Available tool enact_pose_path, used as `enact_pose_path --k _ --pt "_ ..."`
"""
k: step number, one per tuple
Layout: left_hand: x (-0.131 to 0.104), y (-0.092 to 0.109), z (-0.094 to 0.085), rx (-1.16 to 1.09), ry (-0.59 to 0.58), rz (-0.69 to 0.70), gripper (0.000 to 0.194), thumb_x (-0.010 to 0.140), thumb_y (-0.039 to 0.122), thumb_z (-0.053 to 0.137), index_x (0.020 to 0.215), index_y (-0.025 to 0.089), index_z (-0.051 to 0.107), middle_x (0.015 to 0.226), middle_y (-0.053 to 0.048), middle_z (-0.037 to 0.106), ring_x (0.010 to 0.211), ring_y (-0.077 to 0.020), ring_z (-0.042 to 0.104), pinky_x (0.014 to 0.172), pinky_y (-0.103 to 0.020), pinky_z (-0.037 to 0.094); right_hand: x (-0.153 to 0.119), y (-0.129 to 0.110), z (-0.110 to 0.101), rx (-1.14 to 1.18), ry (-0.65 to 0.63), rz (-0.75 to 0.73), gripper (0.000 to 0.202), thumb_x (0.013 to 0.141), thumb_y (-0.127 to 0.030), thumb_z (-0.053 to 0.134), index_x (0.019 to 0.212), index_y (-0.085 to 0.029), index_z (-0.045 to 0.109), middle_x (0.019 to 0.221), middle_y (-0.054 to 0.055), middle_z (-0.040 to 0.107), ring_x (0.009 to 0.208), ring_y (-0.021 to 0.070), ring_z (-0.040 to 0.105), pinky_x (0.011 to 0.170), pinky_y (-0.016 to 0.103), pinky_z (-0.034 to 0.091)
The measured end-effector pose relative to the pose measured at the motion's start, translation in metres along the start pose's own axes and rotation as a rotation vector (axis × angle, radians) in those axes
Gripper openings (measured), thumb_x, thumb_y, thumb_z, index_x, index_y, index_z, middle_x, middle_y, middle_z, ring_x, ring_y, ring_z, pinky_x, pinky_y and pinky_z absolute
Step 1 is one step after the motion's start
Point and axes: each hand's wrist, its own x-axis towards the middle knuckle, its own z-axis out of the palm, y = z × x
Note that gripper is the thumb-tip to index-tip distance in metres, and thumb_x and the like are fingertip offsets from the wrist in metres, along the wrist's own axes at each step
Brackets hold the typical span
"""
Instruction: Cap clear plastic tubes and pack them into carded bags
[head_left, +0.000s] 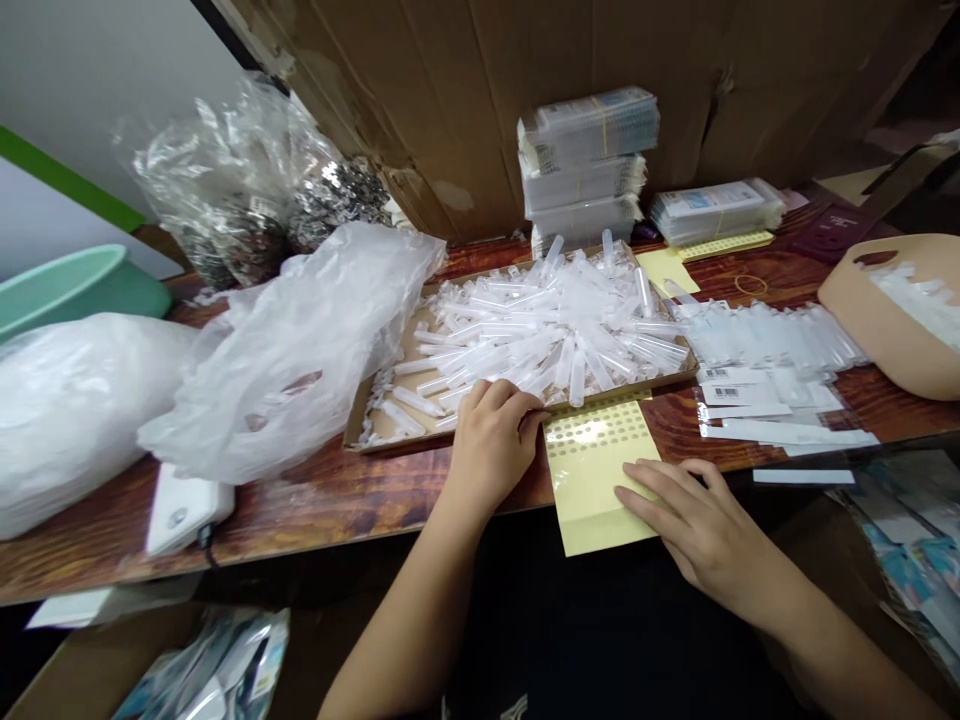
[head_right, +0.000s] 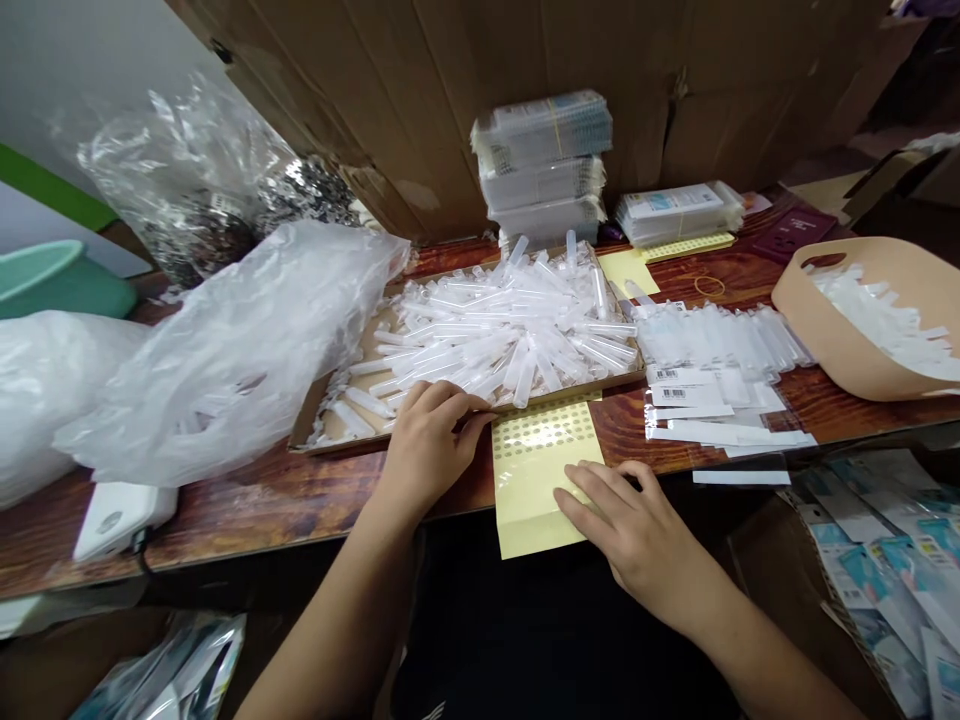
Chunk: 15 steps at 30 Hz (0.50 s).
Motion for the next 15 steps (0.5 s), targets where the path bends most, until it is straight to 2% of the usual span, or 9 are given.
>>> enact_pose_path --k 3,5,10,12,15 --pt "0.008 -0.005 -0.001 0.029 -0.116 0.060 0.007 0.089 0.016 0.072 0.088 0.022 0.074 0.087 -0.005 0.069 0.087 -0.0248 0.058 0.077 -0.041 0.047 0.000 0.001 0.002 0.003 0.076 -0.008 0.041 0.095 0.002 0.047 0.124 -0.018 0.068 0.127 0.013 0.076 0.119 0.0249 0.072 0.087 0.044 0.055" --pt "0.011 -0.007 -0.001 0.056 -0.141 0.091 0.008 0.090 0.016 0.072 0.086 0.022 0.073 0.088 -0.006 0.070 0.089 -0.0254 0.059 0.077 -0.042 0.044 0.001 0.002 0.004 0.028 0.123 -0.014 0.038 0.097 -0.001 0.048 0.123 -0.020 0.068 0.124 0.011 0.078 0.118 0.0239 0.073 0.086 0.043 0.056" --pt "0.011 -0.007 0.001 0.043 -0.018 0.103 0.012 0.093 0.020 0.071 0.082 0.023 0.069 0.082 -0.004 0.070 0.083 -0.0238 0.059 0.074 -0.041 0.036 0.009 0.001 0.009 -0.018 0.201 0.001 0.037 0.097 0.000 0.049 0.126 -0.014 0.068 0.123 0.012 0.078 0.119 0.0243 0.073 0.090 0.044 0.055" --pt "0.011 -0.007 0.003 0.025 0.040 0.108 0.012 0.093 0.020 0.070 0.082 0.023 0.069 0.082 -0.004 0.070 0.083 -0.0236 0.059 0.075 -0.041 0.037 0.018 0.004 0.014 -0.052 0.212 -0.014 0.034 0.097 -0.001 0.051 0.124 -0.011 0.069 0.124 0.012 0.078 0.121 0.0252 0.073 0.092 0.044 0.055" --pt "0.010 -0.007 0.005 -0.008 0.088 0.115 0.010 0.094 0.019 0.069 0.084 0.023 0.069 0.082 -0.004 0.068 0.083 -0.0240 0.058 0.076 -0.040 0.039 0.034 0.010 0.022 -0.113 0.206 -0.011 0.033 0.097 -0.001 0.051 0.118 -0.013 0.073 0.122 0.011 0.078 0.119 0.0256 0.074 0.092 0.044 0.055"
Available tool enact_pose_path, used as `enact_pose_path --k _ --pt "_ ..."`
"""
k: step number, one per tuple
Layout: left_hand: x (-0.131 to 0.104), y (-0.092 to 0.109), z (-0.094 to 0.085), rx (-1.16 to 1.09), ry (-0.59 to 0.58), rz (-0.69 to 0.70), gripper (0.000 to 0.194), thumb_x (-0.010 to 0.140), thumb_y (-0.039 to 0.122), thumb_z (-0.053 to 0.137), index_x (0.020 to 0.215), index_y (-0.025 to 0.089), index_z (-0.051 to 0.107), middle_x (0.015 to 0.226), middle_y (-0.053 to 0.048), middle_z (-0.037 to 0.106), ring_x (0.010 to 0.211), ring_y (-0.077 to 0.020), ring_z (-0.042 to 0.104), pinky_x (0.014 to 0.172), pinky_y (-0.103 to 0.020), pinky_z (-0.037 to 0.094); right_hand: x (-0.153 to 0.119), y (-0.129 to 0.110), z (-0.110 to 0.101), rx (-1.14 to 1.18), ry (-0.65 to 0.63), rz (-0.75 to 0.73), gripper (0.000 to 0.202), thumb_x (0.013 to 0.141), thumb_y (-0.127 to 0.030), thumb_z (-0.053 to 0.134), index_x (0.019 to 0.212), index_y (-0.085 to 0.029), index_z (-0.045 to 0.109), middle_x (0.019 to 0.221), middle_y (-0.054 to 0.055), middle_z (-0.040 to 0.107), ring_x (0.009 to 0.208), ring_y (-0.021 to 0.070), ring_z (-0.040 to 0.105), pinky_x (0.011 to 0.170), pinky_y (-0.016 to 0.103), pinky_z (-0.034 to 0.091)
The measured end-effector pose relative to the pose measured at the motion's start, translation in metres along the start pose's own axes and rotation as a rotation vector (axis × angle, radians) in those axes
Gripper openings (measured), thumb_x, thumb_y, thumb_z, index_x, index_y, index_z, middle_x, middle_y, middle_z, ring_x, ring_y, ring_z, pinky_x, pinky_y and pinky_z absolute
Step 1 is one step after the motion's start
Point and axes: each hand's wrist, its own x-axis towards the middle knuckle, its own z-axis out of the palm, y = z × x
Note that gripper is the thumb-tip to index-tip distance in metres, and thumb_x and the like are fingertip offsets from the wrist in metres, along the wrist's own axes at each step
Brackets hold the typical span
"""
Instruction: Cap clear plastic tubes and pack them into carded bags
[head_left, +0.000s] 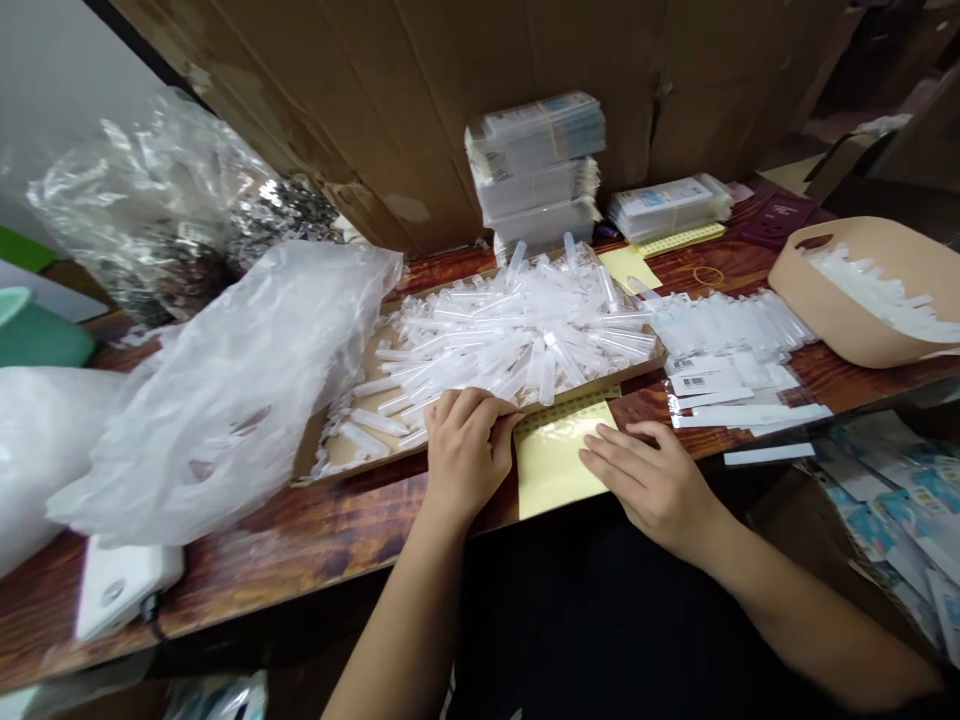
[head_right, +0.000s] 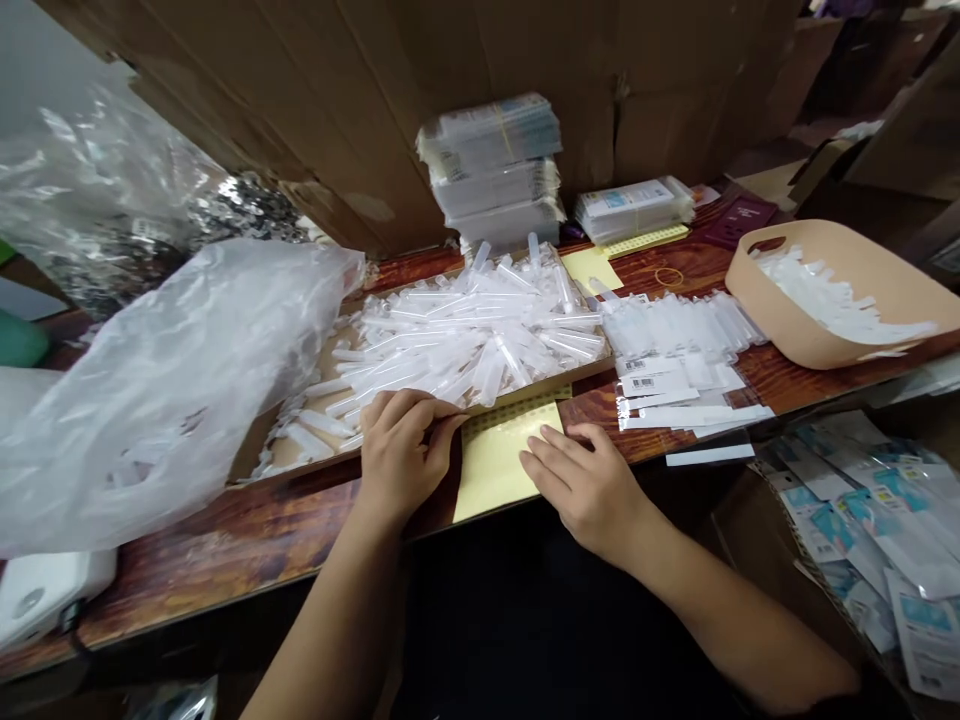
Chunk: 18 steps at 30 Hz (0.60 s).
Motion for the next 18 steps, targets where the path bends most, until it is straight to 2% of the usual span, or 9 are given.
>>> enact_pose_path --k 2,4,7,9,14,18 --pt "-0.001 -0.001 0.001 -0.010 0.005 0.001 0.009 0.094 0.019 0.069 0.085 0.023 0.068 0.082 -0.005 0.068 0.083 -0.0242 0.058 0.077 -0.041 0.040 0.007 0.003 0.004 -0.038 -0.025 0.043 0.033 0.097 -0.002 0.050 0.116 -0.015 0.074 0.124 0.012 0.078 0.121 0.0276 0.073 0.095 0.046 0.054" --pt "-0.002 -0.003 0.001 -0.012 -0.003 0.002 0.009 0.093 0.019 0.069 0.085 0.023 0.068 0.082 -0.004 0.068 0.083 -0.0242 0.058 0.078 -0.041 0.040 0.010 0.003 0.001 -0.030 -0.078 0.090 0.029 0.100 -0.010 0.053 0.122 -0.014 0.072 0.133 0.014 0.074 0.128 0.0306 0.068 0.101 0.049 0.050" --pt "-0.005 -0.006 0.001 -0.003 -0.008 0.013 0.008 0.093 0.019 0.070 0.085 0.023 0.069 0.082 -0.004 0.068 0.083 -0.0243 0.058 0.078 -0.041 0.039 0.005 0.003 -0.017 0.051 -0.143 0.131 0.036 0.102 -0.033 0.061 0.133 -0.016 0.066 0.145 0.016 0.065 0.139 0.0322 0.059 0.111 0.053 0.041" --pt "-0.006 -0.006 0.001 0.014 0.005 0.025 0.008 0.092 0.020 0.072 0.085 0.023 0.070 0.082 -0.004 0.068 0.083 -0.0242 0.058 0.077 -0.041 0.038 -0.004 0.006 -0.030 0.054 -0.126 0.165 0.040 0.101 -0.040 0.064 0.133 -0.017 0.065 0.145 0.016 0.065 0.139 0.0313 0.059 0.111 0.052 0.038" --pt "-0.006 -0.003 0.001 0.032 -0.022 -0.002 0.008 0.092 0.021 0.071 0.084 0.023 0.072 0.083 -0.003 0.069 0.084 -0.0238 0.059 0.078 -0.039 0.039 -0.029 0.039 -0.044 -0.224 -0.006 0.337 0.027 0.104 -0.031 0.060 0.124 -0.015 0.067 0.133 0.017 0.072 0.125 0.0288 0.069 0.103 0.046 0.037" --pt "-0.003 -0.001 0.000 -0.084 -0.028 -0.082 0.011 0.090 0.020 0.072 0.080 0.022 0.071 0.079 -0.002 0.065 0.080 -0.0219 0.058 0.078 -0.037 0.044 -0.039 0.060 -0.038 -0.341 -0.032 0.396 0.028 0.106 -0.029 0.054 0.123 -0.013 0.069 0.135 0.018 0.071 0.126 0.0313 0.068 0.102 0.047 0.036"
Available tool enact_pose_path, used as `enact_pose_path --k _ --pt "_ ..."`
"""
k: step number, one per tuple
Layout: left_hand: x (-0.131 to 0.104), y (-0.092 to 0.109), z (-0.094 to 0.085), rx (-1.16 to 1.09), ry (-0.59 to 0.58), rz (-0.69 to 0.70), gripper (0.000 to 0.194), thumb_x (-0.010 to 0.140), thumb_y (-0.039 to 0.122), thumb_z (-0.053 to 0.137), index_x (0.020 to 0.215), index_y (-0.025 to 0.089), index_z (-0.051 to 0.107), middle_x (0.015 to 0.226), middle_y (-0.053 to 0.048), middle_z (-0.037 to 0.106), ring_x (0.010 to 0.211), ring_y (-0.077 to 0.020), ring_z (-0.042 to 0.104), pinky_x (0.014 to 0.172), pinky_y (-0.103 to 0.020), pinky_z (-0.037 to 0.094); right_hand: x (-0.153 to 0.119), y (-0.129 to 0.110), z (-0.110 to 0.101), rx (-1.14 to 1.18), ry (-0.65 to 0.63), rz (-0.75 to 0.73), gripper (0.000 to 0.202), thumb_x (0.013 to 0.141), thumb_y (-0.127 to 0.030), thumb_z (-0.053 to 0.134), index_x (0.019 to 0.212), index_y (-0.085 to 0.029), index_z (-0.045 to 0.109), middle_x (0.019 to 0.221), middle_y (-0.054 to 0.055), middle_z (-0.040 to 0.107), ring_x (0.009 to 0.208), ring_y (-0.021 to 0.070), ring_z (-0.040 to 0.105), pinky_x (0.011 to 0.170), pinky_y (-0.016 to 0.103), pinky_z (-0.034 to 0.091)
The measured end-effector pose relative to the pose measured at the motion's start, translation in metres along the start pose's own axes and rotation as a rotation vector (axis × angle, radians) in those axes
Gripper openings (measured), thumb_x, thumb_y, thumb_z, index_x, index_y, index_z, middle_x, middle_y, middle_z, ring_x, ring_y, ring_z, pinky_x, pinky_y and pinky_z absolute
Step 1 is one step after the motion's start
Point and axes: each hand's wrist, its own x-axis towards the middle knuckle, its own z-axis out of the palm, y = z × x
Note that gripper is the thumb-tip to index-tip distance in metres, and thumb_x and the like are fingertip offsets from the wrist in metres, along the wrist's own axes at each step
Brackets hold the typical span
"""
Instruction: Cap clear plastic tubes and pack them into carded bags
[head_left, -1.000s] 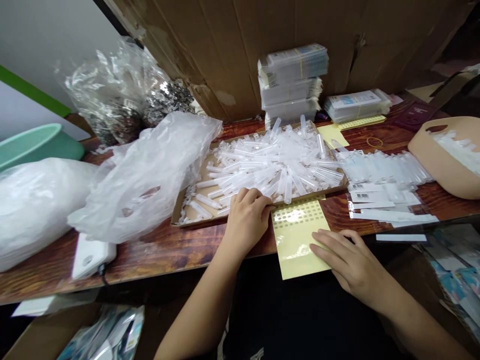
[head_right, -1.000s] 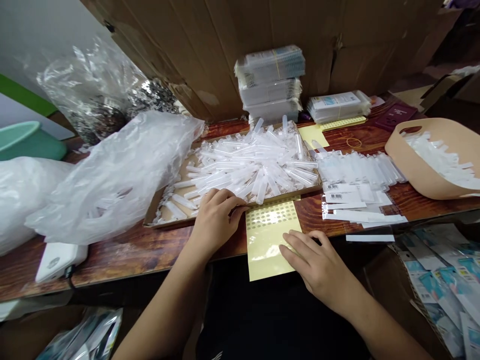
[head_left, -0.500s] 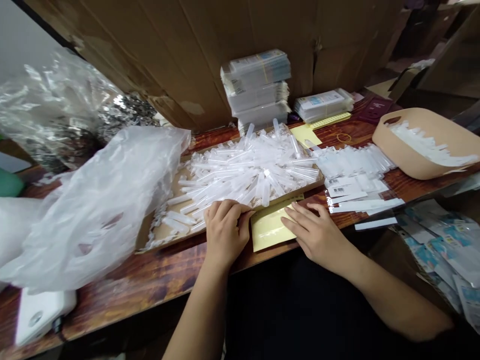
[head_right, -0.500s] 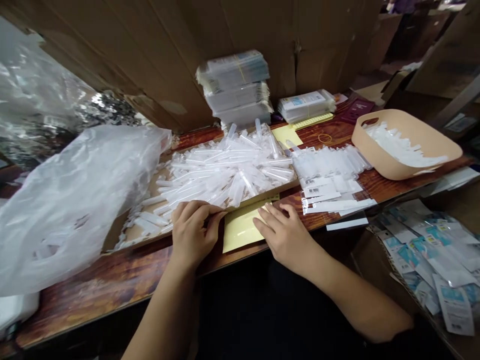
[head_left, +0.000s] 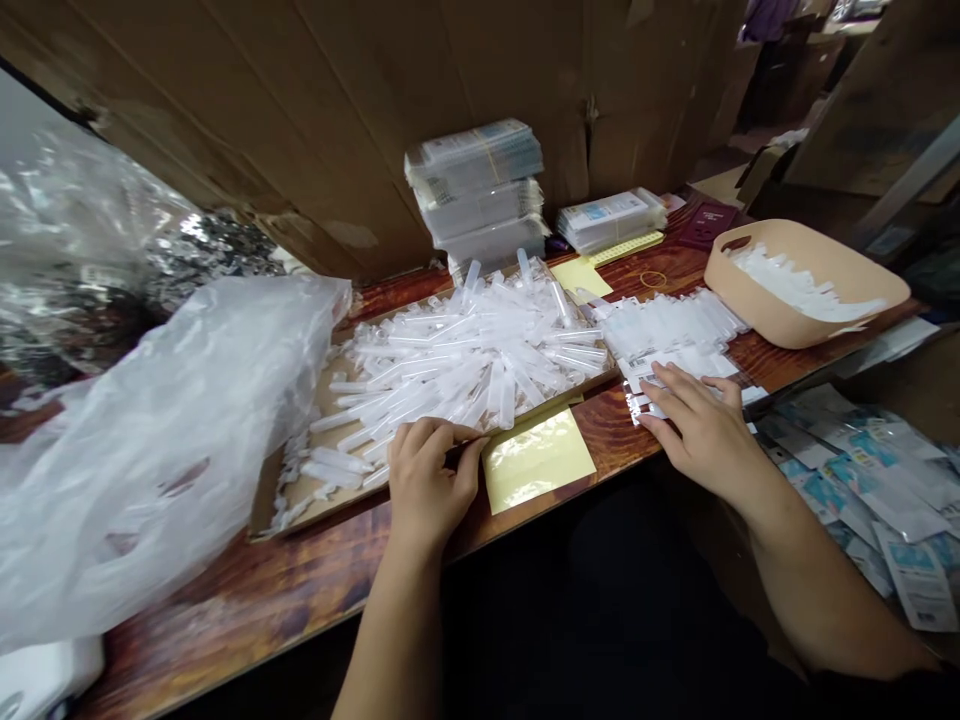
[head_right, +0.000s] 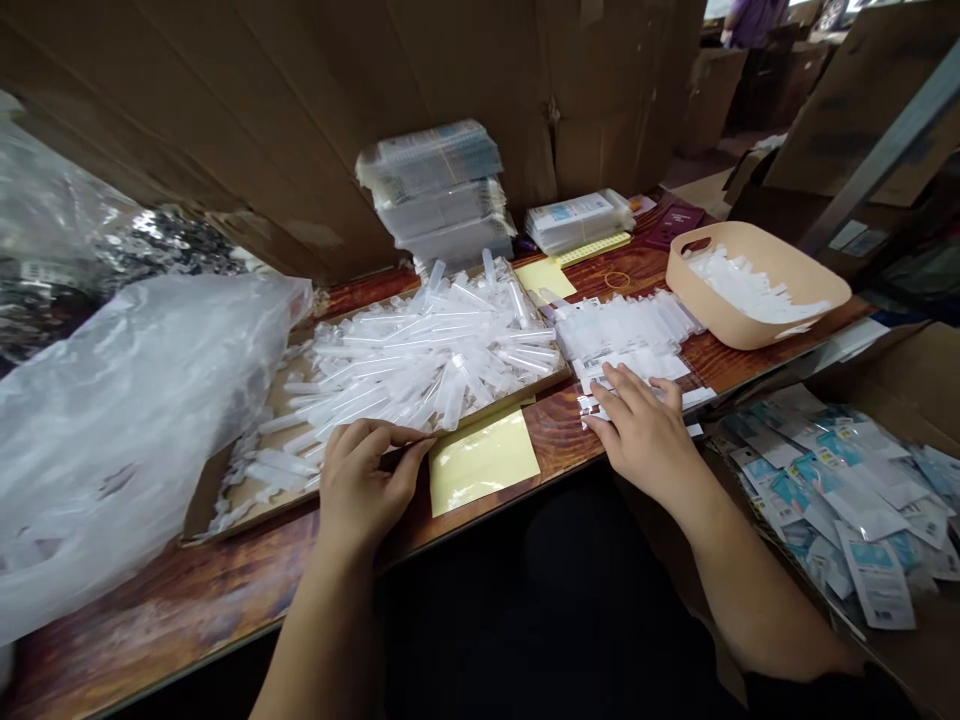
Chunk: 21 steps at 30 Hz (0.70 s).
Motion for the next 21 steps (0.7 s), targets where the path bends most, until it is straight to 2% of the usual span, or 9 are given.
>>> enact_pose_path --k 3,6,8,10,12,14,16,19,21 --pt "0.003 0.002 -0.004 -0.087 0.023 0.000 0.008 0.091 0.022 0.073 0.083 0.022 0.070 0.080 -0.002 0.065 0.079 -0.0202 0.059 0.077 -0.036 0.046 -0.003 -0.001 0.004 -0.001 -0.011 -0.014 0.027 0.105 -0.026 0.055 0.121 -0.013 0.070 0.133 0.017 0.073 0.124 0.0320 0.068 0.102 0.047 0.035" --pt "0.005 0.012 -0.011 -0.123 0.098 0.078 0.007 0.090 0.017 0.072 0.087 0.021 0.067 0.081 -0.001 0.065 0.076 -0.0181 0.059 0.075 -0.035 0.046 -0.004 -0.003 0.000 0.051 0.007 -0.037 0.022 0.104 -0.025 0.057 0.117 -0.015 0.071 0.126 0.012 0.076 0.118 0.0282 0.070 0.101 0.045 0.036" --pt "0.006 0.029 -0.013 -0.122 0.144 0.120 0.011 0.089 0.013 0.073 0.089 0.021 0.066 0.081 -0.001 0.065 0.074 -0.0171 0.059 0.073 -0.034 0.045 0.003 0.004 -0.004 0.095 0.033 -0.056 0.018 0.104 -0.024 0.057 0.113 -0.017 0.071 0.116 0.008 0.079 0.108 0.0232 0.072 0.098 0.042 0.037" --pt "0.009 0.055 -0.010 -0.173 0.142 0.128 0.012 0.089 0.011 0.071 0.093 0.021 0.066 0.083 -0.001 0.066 0.076 -0.0174 0.061 0.073 -0.034 0.046 0.018 0.017 -0.005 0.074 0.051 -0.078 0.018 0.103 -0.020 0.055 0.113 -0.018 0.071 0.111 0.006 0.080 0.100 0.0213 0.072 0.092 0.040 0.037" --pt "0.013 0.086 0.000 -0.286 0.036 0.167 0.008 0.092 0.013 0.067 0.093 0.020 0.064 0.086 -0.003 0.067 0.082 -0.0183 0.062 0.076 -0.034 0.048 0.039 0.034 0.000 -0.026 0.012 -0.090 0.024 0.099 -0.014 0.054 0.115 -0.017 0.071 0.117 0.010 0.077 0.102 0.0251 0.069 0.087 0.040 0.037" --pt "0.020 0.116 0.018 -0.333 -0.071 0.242 0.005 0.095 0.015 0.063 0.094 0.019 0.064 0.087 -0.004 0.069 0.082 -0.0191 0.062 0.075 -0.034 0.048 0.062 0.050 0.008 -0.127 -0.109 -0.102 0.032 0.092 -0.006 0.052 0.117 -0.014 0.071 0.128 0.018 0.071 0.106 0.0310 0.066 0.085 0.042 0.038" --pt "0.029 0.141 0.039 -0.291 -0.209 0.260 0.009 0.097 0.015 0.058 0.092 0.019 0.064 0.094 -0.007 0.071 0.091 -0.0219 0.064 0.078 -0.036 0.049 0.081 0.061 0.016 -0.157 -0.238 -0.160 0.036 0.087 -0.003 0.051 0.115 -0.012 0.072 0.131 0.022 0.068 0.107 0.0338 0.064 0.083 0.042 0.040" --pt "0.038 0.162 0.068 -0.137 -0.400 0.202 0.008 0.095 0.015 0.059 0.091 0.019 0.065 0.097 -0.008 0.072 0.093 -0.0244 0.064 0.080 -0.039 0.048 0.098 0.069 0.023 -0.118 -0.312 -0.272 0.030 0.087 -0.002 0.051 0.103 -0.012 0.074 0.117 0.020 0.072 0.101 0.0313 0.065 0.083 0.040 0.045" --pt "0.039 0.166 0.081 -0.090 -0.447 0.192 0.011 0.096 0.014 0.057 0.092 0.018 0.066 0.098 -0.008 0.072 0.096 -0.0252 0.064 0.080 -0.040 0.047 0.104 0.073 0.023 -0.100 -0.306 -0.304 0.029 0.089 -0.003 0.049 0.097 -0.012 0.074 0.111 0.019 0.073 0.099 0.0290 0.065 0.086 0.040 0.049"
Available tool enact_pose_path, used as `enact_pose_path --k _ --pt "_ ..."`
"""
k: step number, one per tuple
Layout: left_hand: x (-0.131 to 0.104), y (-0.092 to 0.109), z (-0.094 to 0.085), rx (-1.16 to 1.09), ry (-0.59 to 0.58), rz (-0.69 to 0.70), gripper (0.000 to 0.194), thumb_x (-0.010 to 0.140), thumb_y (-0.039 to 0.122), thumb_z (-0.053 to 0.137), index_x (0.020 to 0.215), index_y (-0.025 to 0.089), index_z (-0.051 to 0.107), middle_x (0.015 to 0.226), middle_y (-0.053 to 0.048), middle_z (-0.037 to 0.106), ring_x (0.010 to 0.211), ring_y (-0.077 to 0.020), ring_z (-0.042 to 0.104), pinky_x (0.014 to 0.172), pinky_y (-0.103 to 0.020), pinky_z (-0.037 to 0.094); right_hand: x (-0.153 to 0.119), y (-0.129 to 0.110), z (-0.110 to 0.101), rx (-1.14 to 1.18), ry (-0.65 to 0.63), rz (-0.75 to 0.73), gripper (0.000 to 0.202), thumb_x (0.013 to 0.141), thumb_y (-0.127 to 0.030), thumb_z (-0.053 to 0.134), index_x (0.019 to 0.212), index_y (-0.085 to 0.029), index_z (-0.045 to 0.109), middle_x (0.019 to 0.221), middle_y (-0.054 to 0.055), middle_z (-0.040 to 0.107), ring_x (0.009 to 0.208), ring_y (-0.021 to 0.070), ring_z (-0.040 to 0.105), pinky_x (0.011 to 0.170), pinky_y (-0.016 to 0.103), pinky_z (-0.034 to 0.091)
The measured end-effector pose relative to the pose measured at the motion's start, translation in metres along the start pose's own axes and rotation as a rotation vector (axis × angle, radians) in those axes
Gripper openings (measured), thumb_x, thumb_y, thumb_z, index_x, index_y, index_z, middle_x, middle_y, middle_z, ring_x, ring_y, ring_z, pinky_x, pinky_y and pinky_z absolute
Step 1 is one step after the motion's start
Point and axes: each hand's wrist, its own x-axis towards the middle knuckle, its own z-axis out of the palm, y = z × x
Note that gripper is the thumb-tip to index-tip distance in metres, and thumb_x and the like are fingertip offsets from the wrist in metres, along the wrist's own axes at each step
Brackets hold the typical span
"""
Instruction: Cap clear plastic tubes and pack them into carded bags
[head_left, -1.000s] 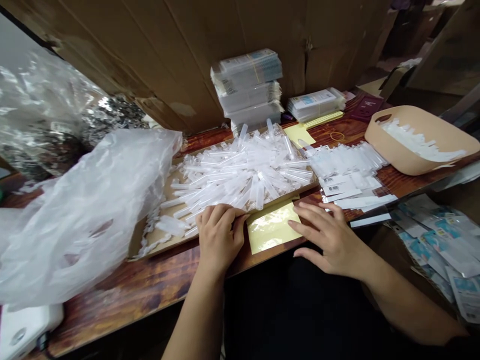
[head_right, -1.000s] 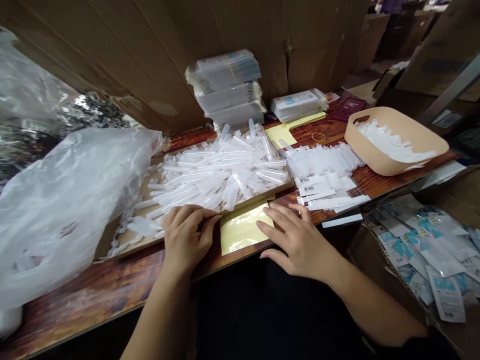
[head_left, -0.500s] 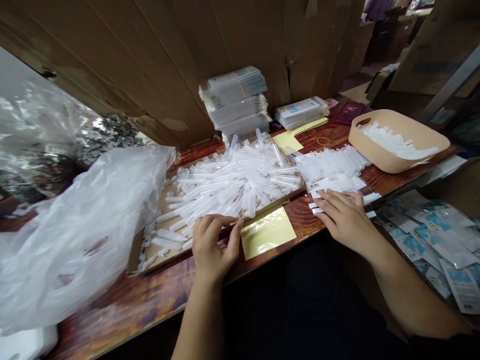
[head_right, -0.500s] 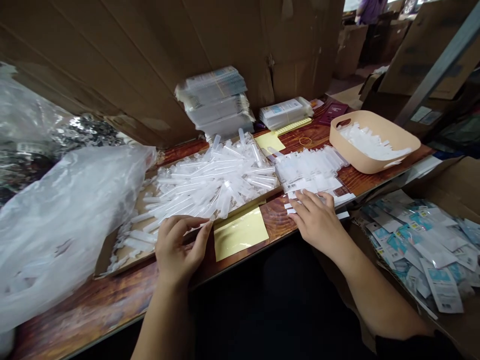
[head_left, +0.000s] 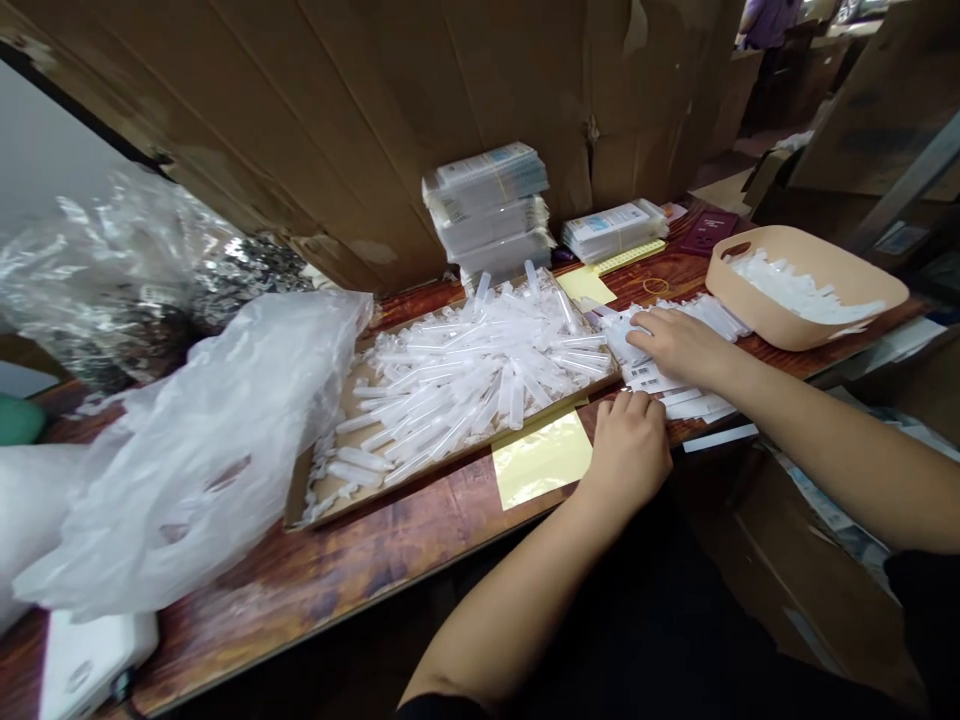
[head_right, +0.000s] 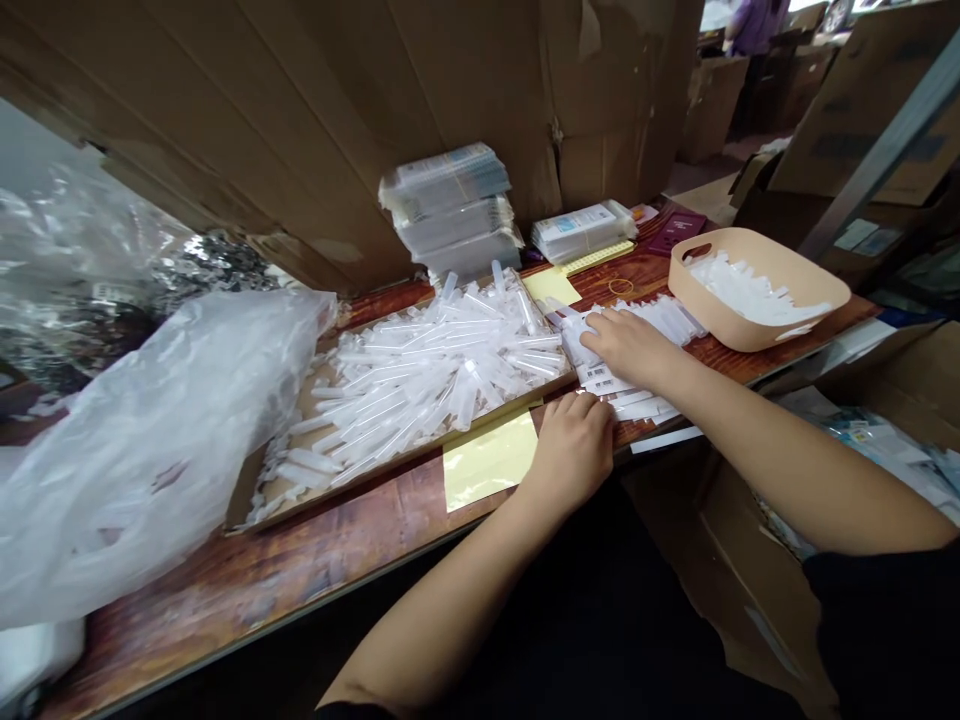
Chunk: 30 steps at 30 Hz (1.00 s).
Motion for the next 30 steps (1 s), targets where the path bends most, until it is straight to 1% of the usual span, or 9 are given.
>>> enact_pose_path --k 3,6,8,9,11,14,17,23,30 --pt "-0.002 -0.003 0.013 0.002 0.046 0.006 0.012 0.098 0.015 0.056 0.093 0.019 0.066 0.099 -0.008 0.071 0.098 -0.0246 0.062 0.080 -0.040 0.046 0.005 0.004 -0.004 0.081 0.133 0.007 0.031 0.095 -0.006 0.045 0.103 -0.014 0.074 0.112 0.016 0.074 0.101 0.0263 0.067 0.091 0.040 0.053" --pt "-0.009 -0.006 0.020 -0.011 0.123 0.014 0.014 0.100 0.018 0.056 0.092 0.019 0.066 0.097 -0.006 0.070 0.096 -0.0235 0.060 0.080 -0.040 0.045 0.017 0.001 -0.004 0.361 0.475 0.099 0.023 0.099 -0.019 0.053 0.104 -0.018 0.076 0.107 0.011 0.076 0.100 0.0236 0.070 0.093 0.039 0.057" --pt "-0.011 -0.007 0.022 -0.010 0.142 0.008 0.015 0.100 0.018 0.055 0.090 0.019 0.066 0.098 -0.007 0.070 0.095 -0.0235 0.059 0.080 -0.040 0.046 0.028 -0.007 0.000 0.572 0.618 0.192 0.016 0.096 -0.025 0.063 0.102 -0.020 0.077 0.104 0.009 0.077 0.097 0.0230 0.072 0.089 0.038 0.059" --pt "-0.011 -0.008 0.022 -0.011 0.145 -0.002 0.015 0.101 0.019 0.055 0.090 0.019 0.066 0.098 -0.007 0.070 0.095 -0.0237 0.059 0.080 -0.040 0.046 0.032 -0.012 0.004 0.646 0.620 0.229 0.015 0.094 -0.026 0.065 0.101 -0.020 0.077 0.104 0.008 0.077 0.097 0.0230 0.072 0.087 0.038 0.059" --pt "-0.010 -0.007 0.021 -0.025 0.146 -0.033 0.015 0.102 0.022 0.055 0.092 0.019 0.066 0.100 -0.008 0.069 0.097 -0.0242 0.058 0.081 -0.040 0.047 0.039 -0.022 0.012 0.717 0.530 0.249 0.016 0.092 -0.025 0.066 0.102 -0.020 0.078 0.105 0.008 0.078 0.098 0.0234 0.073 0.088 0.038 0.060" --pt "-0.009 -0.006 0.019 -0.063 0.133 -0.081 0.014 0.102 0.027 0.056 0.099 0.019 0.067 0.102 -0.008 0.068 0.099 -0.0247 0.058 0.083 -0.040 0.048 0.039 -0.031 0.024 0.698 0.380 0.184 0.016 0.090 -0.022 0.066 0.101 -0.022 0.078 0.106 0.007 0.078 0.100 0.0239 0.073 0.093 0.039 0.058" --pt "-0.007 -0.005 0.017 -0.074 0.108 -0.120 0.014 0.101 0.028 0.058 0.103 0.019 0.068 0.103 -0.009 0.067 0.100 -0.0252 0.058 0.084 -0.041 0.049 0.035 -0.033 0.029 0.658 0.315 0.144 0.018 0.086 -0.023 0.070 0.103 -0.021 0.075 0.109 0.008 0.077 0.102 0.0258 0.071 0.093 0.040 0.057" --pt "-0.005 -0.004 0.015 -0.078 0.071 -0.163 0.015 0.100 0.029 0.060 0.106 0.019 0.069 0.108 -0.011 0.068 0.101 -0.0273 0.059 0.082 -0.042 0.049 0.039 -0.038 0.024 0.522 0.202 0.105 0.032 0.079 -0.015 0.064 0.111 -0.018 0.066 0.110 0.012 0.069 0.108 0.0300 0.062 0.094 0.043 0.052" --pt "-0.007 -0.005 0.019 -0.057 0.162 -0.093 0.016 0.102 0.029 0.058 0.101 0.017 0.068 0.107 -0.012 0.070 0.102 -0.0273 0.059 0.080 -0.040 0.049 0.047 -0.044 0.012 0.365 0.131 0.043 0.030 0.082 -0.015 0.055 0.111 -0.018 0.063 0.101 0.012 0.063 0.097 0.0294 0.054 0.087 0.041 0.044"
